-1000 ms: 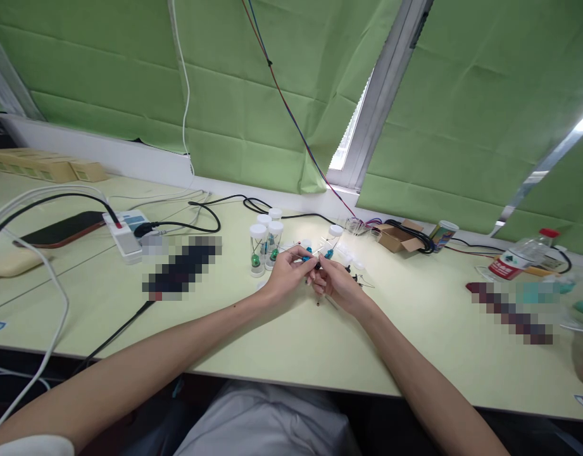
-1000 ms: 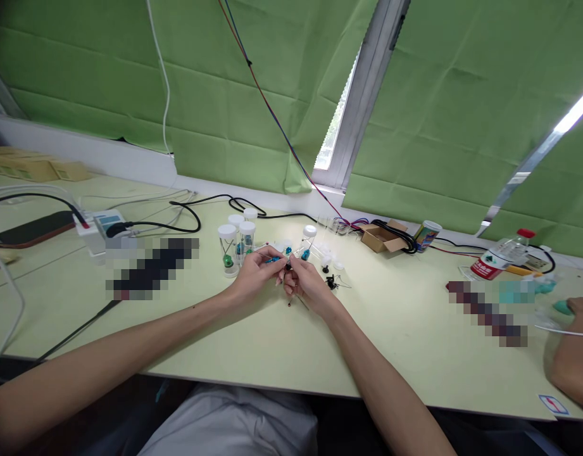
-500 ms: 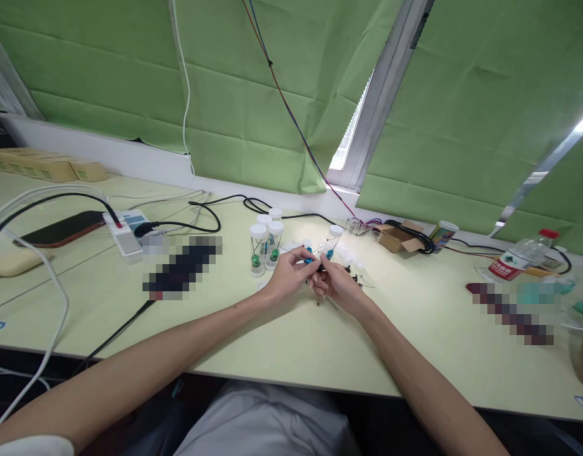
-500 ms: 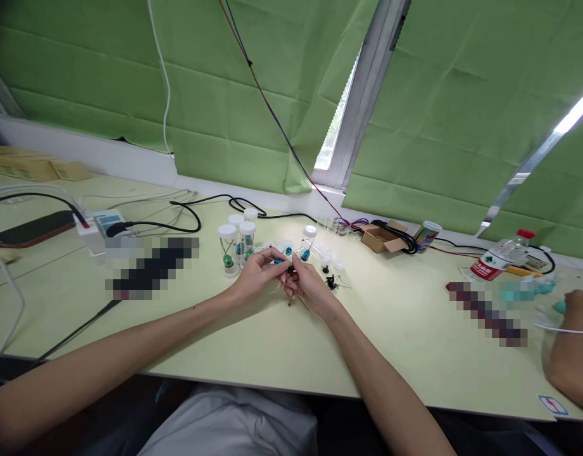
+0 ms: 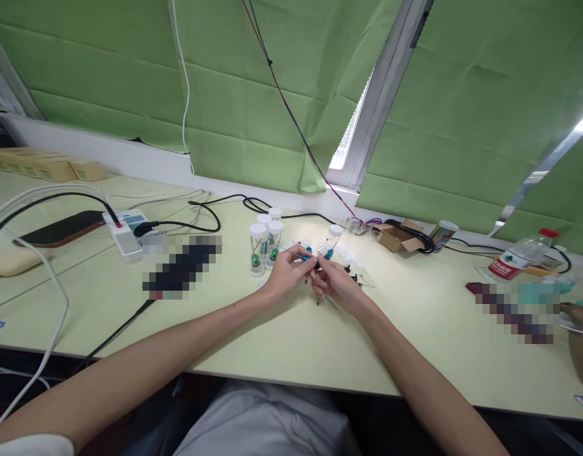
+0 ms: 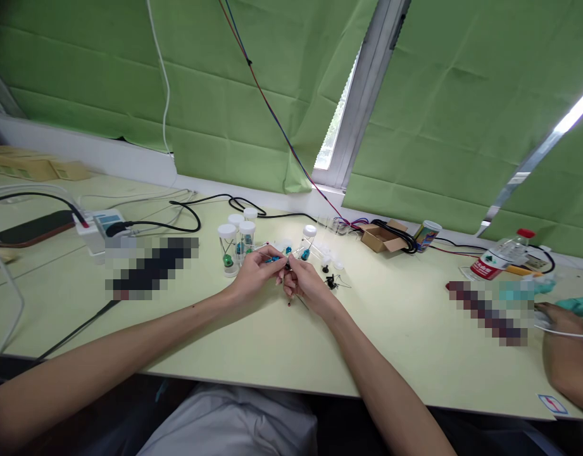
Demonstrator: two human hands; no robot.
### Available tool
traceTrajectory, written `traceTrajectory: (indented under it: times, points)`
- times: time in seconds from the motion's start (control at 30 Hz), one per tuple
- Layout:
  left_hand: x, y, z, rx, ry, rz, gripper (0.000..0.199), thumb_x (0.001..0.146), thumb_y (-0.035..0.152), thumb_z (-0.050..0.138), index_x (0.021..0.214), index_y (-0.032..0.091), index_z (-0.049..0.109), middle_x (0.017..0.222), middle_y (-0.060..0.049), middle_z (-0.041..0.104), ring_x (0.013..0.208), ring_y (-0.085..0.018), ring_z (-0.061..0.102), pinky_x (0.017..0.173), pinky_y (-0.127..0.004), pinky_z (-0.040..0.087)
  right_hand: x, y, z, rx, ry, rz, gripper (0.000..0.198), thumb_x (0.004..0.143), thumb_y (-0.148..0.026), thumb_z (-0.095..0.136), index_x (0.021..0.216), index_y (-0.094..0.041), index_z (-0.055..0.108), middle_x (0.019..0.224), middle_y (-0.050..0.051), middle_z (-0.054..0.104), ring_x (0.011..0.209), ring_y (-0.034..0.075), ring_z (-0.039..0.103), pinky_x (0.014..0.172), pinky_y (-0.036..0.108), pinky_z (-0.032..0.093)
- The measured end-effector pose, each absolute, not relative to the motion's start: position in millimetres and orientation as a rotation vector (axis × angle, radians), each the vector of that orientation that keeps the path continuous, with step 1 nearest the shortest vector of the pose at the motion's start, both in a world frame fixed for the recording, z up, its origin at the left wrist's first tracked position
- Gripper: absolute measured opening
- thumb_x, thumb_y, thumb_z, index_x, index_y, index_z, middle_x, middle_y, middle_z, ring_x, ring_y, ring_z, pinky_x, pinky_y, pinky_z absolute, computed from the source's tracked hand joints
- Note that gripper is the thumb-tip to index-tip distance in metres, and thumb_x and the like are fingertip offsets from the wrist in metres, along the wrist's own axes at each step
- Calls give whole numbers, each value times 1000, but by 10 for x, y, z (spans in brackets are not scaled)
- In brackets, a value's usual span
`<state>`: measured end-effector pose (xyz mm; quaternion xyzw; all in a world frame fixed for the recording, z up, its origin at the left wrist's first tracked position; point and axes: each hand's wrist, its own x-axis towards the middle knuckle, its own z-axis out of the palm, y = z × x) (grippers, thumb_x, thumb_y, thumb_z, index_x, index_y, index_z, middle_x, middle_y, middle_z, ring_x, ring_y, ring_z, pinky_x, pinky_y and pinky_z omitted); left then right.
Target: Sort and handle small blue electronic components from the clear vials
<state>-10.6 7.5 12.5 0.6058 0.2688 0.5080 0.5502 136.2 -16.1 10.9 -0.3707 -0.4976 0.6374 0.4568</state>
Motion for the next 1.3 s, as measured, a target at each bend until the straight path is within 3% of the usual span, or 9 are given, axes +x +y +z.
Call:
traceTrajectory:
  times: [0.6,1.3]
  points:
    - [-106,58,111,1434,576,1140,25,78,38,74,79,18,59,58,1,62,54,-12,58,59,-28,46,1354,-178,115,-971,-1219,1589,66,78,-79,52,59,-16,57,43,-4,38,42,9,34,44,24,33]
    - [-101,68,110,1346,638,1158,22,78,33,74,76,18,59,55,1,61,51,-12,56,60,-28,46,1348,-164,109,-944,-1242,1554,61,75,-77,60,65,-16,57,51,-3,47,43,8,34,42,23,34]
